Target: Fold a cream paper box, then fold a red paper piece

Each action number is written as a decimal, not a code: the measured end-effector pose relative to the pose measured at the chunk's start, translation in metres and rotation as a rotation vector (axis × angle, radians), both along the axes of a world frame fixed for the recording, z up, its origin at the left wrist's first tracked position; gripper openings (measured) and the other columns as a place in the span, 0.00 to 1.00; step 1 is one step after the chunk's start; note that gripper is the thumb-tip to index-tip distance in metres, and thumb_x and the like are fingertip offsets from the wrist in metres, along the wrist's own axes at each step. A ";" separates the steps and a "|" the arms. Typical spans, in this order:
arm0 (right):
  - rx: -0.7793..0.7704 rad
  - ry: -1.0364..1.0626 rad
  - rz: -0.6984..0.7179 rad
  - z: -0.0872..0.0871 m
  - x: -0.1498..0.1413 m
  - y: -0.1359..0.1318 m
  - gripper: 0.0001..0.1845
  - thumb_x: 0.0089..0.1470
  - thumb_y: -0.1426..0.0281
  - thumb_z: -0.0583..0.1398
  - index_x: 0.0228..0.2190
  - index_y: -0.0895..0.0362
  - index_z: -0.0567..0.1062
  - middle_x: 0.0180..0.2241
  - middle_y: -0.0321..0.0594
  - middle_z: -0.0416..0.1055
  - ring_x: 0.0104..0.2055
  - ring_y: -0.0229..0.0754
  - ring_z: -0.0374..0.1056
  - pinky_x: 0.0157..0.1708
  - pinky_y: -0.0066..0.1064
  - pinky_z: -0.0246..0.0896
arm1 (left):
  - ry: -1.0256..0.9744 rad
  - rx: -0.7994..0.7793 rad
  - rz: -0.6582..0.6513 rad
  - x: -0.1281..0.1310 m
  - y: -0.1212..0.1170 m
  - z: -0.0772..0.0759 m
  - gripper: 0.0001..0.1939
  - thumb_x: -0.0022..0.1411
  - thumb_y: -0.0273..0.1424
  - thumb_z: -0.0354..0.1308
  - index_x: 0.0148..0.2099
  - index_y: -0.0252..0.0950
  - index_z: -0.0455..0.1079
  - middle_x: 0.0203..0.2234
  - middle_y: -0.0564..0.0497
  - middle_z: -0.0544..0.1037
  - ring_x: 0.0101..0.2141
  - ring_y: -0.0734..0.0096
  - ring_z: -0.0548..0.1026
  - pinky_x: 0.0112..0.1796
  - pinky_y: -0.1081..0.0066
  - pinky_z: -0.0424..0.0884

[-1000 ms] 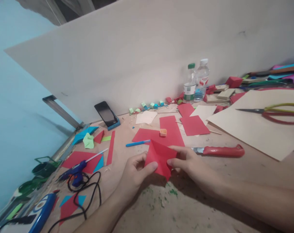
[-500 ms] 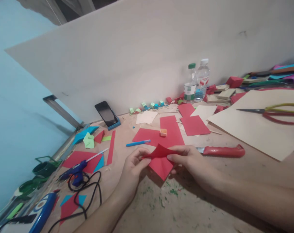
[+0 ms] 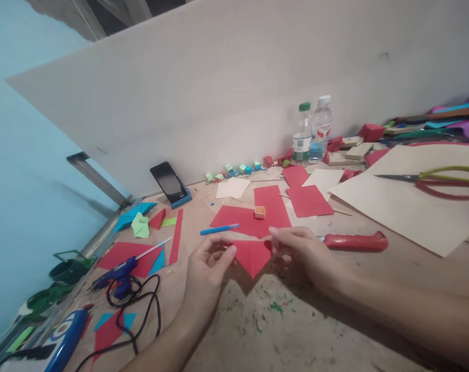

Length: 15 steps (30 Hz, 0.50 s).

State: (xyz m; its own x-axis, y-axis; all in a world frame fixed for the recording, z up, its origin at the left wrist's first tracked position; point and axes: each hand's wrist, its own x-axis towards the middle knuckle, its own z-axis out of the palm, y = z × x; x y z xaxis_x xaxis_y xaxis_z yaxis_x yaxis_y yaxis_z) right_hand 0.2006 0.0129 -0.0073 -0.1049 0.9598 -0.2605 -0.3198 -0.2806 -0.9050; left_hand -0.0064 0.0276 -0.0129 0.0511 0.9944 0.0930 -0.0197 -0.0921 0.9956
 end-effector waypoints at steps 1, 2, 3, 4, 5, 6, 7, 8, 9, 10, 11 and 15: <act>-0.003 -0.065 0.018 0.000 0.001 0.001 0.27 0.49 0.50 0.70 0.17 0.58 0.70 0.17 0.33 0.63 0.18 0.31 0.55 0.20 0.26 0.51 | -0.001 0.000 0.009 0.001 0.001 0.000 0.17 0.55 0.36 0.72 0.42 0.35 0.73 0.29 0.53 0.77 0.28 0.74 0.74 0.30 0.77 0.71; 0.003 -0.136 0.039 -0.001 0.001 0.002 0.30 0.48 0.49 0.70 0.16 0.57 0.67 0.16 0.30 0.59 0.18 0.30 0.51 0.19 0.26 0.44 | -0.015 -0.006 0.004 0.001 0.001 0.000 0.20 0.54 0.36 0.73 0.44 0.35 0.72 0.29 0.54 0.76 0.28 0.74 0.74 0.30 0.76 0.71; 0.016 -0.207 0.067 -0.001 0.001 0.002 0.31 0.48 0.48 0.71 0.17 0.56 0.65 0.16 0.29 0.57 0.18 0.30 0.49 0.19 0.26 0.41 | -0.032 -0.016 -0.014 0.002 0.001 0.000 0.23 0.53 0.36 0.74 0.47 0.35 0.71 0.29 0.55 0.76 0.28 0.74 0.74 0.30 0.76 0.71; 0.044 -0.265 0.091 -0.002 0.001 0.002 0.31 0.47 0.48 0.71 0.17 0.56 0.64 0.16 0.28 0.56 0.19 0.31 0.49 0.20 0.26 0.40 | -0.043 -0.030 -0.040 0.003 0.001 0.001 0.25 0.53 0.36 0.74 0.49 0.36 0.70 0.29 0.55 0.75 0.29 0.74 0.74 0.30 0.76 0.71; 0.081 -0.306 0.115 -0.003 0.001 0.002 0.30 0.47 0.49 0.71 0.18 0.56 0.64 0.18 0.29 0.58 0.21 0.32 0.52 0.22 0.26 0.42 | -0.049 -0.045 -0.069 0.003 0.000 0.001 0.26 0.54 0.36 0.74 0.51 0.35 0.69 0.29 0.55 0.75 0.29 0.74 0.74 0.30 0.76 0.72; 0.120 -0.339 0.139 -0.003 0.000 0.001 0.29 0.46 0.50 0.72 0.19 0.56 0.66 0.19 0.30 0.61 0.23 0.33 0.55 0.23 0.26 0.45 | -0.051 -0.063 -0.100 0.004 -0.001 0.001 0.26 0.54 0.36 0.73 0.52 0.35 0.69 0.30 0.54 0.75 0.28 0.74 0.74 0.30 0.76 0.72; 0.150 -0.353 0.159 -0.002 0.000 0.001 0.26 0.46 0.51 0.72 0.21 0.57 0.69 0.21 0.32 0.66 0.25 0.35 0.59 0.25 0.26 0.49 | -0.050 -0.079 -0.119 0.005 -0.002 0.002 0.27 0.55 0.36 0.73 0.53 0.35 0.69 0.30 0.54 0.76 0.28 0.74 0.74 0.30 0.76 0.72; 0.166 -0.355 0.187 -0.001 0.000 0.000 0.23 0.47 0.52 0.72 0.24 0.57 0.72 0.24 0.34 0.70 0.28 0.36 0.62 0.28 0.27 0.54 | -0.053 -0.090 -0.130 0.006 -0.004 0.002 0.27 0.55 0.36 0.72 0.54 0.34 0.69 0.30 0.54 0.75 0.27 0.74 0.73 0.29 0.76 0.71; 0.179 -0.355 0.189 0.000 0.000 0.000 0.20 0.48 0.54 0.71 0.28 0.57 0.76 0.27 0.35 0.73 0.30 0.38 0.65 0.31 0.28 0.57 | -0.056 -0.100 -0.145 0.007 -0.005 0.002 0.27 0.56 0.36 0.72 0.55 0.34 0.69 0.30 0.54 0.75 0.27 0.75 0.73 0.29 0.75 0.71; 0.179 -0.360 0.210 0.002 -0.001 -0.001 0.17 0.50 0.56 0.71 0.31 0.57 0.79 0.28 0.36 0.75 0.31 0.39 0.66 0.33 0.29 0.59 | -0.062 -0.106 -0.139 0.008 -0.007 0.002 0.27 0.56 0.35 0.72 0.55 0.34 0.69 0.29 0.55 0.75 0.26 0.75 0.73 0.30 0.76 0.71; 0.186 -0.372 0.215 0.004 -0.001 -0.001 0.15 0.50 0.58 0.70 0.30 0.57 0.80 0.27 0.37 0.75 0.30 0.39 0.66 0.33 0.30 0.60 | -0.068 -0.109 -0.130 0.009 -0.007 0.001 0.26 0.56 0.34 0.72 0.55 0.35 0.70 0.29 0.56 0.74 0.26 0.76 0.72 0.30 0.76 0.70; 0.196 -0.439 0.224 0.009 -0.001 -0.001 0.16 0.53 0.58 0.68 0.25 0.58 0.82 0.27 0.40 0.76 0.31 0.42 0.68 0.36 0.32 0.62 | -0.139 -0.156 -0.177 0.012 -0.009 0.001 0.27 0.56 0.37 0.72 0.55 0.36 0.70 0.29 0.57 0.72 0.26 0.75 0.72 0.30 0.74 0.70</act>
State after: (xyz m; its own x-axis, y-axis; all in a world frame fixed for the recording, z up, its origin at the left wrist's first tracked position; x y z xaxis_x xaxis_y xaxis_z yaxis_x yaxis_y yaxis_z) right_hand 0.1993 0.0116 0.0014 -0.2341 0.9616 -0.1435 0.1490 -0.1104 -0.9826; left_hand 0.0053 0.0187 -0.0118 0.2228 0.9740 -0.0420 -0.1594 0.0789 0.9841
